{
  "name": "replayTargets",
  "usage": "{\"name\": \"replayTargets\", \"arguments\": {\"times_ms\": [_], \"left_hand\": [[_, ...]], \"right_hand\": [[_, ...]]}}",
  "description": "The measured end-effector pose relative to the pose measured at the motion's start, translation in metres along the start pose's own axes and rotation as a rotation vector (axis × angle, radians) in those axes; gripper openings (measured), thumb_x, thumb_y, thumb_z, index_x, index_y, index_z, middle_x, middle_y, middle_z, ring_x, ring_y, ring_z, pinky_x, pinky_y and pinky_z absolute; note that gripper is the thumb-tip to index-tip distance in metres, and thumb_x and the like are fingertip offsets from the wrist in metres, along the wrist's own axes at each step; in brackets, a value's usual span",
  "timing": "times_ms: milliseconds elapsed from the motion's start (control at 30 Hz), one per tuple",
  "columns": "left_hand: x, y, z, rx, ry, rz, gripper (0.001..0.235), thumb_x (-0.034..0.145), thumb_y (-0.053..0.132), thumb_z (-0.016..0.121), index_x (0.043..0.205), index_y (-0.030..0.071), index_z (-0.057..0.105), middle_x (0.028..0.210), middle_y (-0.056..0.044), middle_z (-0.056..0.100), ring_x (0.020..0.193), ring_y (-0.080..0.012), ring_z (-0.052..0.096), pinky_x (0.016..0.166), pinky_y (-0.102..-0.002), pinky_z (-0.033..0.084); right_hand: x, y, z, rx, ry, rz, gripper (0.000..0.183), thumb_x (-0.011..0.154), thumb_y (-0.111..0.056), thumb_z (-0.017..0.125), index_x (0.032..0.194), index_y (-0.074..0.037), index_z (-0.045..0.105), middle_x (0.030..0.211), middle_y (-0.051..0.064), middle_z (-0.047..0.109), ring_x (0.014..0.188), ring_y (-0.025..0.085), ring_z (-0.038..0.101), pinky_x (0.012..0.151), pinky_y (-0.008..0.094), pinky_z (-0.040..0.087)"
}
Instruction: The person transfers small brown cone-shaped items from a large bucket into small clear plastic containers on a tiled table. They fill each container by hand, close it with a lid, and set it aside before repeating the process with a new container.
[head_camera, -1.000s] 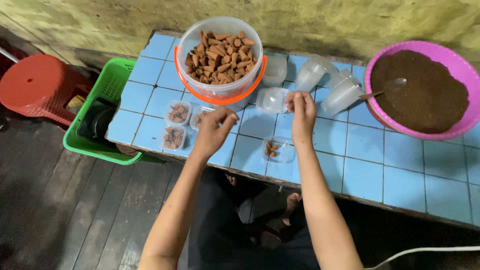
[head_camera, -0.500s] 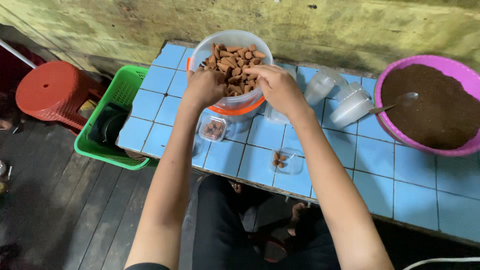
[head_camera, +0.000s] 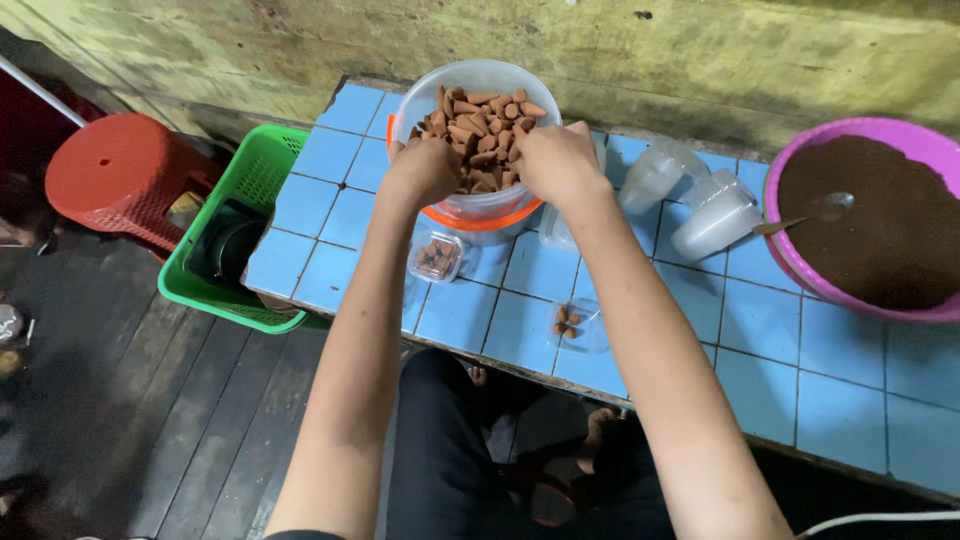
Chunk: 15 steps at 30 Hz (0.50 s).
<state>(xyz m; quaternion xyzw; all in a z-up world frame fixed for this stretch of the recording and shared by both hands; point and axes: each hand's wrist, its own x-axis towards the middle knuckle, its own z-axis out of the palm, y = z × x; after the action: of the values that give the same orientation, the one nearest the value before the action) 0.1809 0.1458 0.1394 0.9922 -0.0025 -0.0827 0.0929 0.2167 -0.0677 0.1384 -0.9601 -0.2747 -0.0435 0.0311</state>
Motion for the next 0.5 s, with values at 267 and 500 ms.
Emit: {"name": "replayTargets", "arguments": {"times_ms": [267,500], "left_hand": [[-0.007,-0.005,0.003,-0.028,0.061,0.043,0.013,0.086,0.021,0.063,0.090,0.019,0.075,0.099,-0.013,0.069,0.106,-0.0372,0.059,0.092,-0.047,0.036],[-0.002,-0.011,0.016,-0.088,0.152,0.083,0.007,0.086,0.021,0.065,0.091,0.016,0.069,0.094,-0.012,0.065,0.104,-0.0363,0.057,0.091,-0.047,0.035]], "right_hand": [[0.007,-0.016,-0.040,0.095,-0.347,0.159,0.029,0.092,-0.029,0.054,0.114,-0.024,0.073,0.125,0.008,0.068,0.125,0.037,0.056,0.101,0.066,0.033],[0.004,-0.032,-0.059,0.030,-0.430,0.172,0.031,0.091,-0.022,0.056,0.117,-0.029,0.073,0.131,0.007,0.067,0.133,0.033,0.051,0.105,0.068,0.027]]}}
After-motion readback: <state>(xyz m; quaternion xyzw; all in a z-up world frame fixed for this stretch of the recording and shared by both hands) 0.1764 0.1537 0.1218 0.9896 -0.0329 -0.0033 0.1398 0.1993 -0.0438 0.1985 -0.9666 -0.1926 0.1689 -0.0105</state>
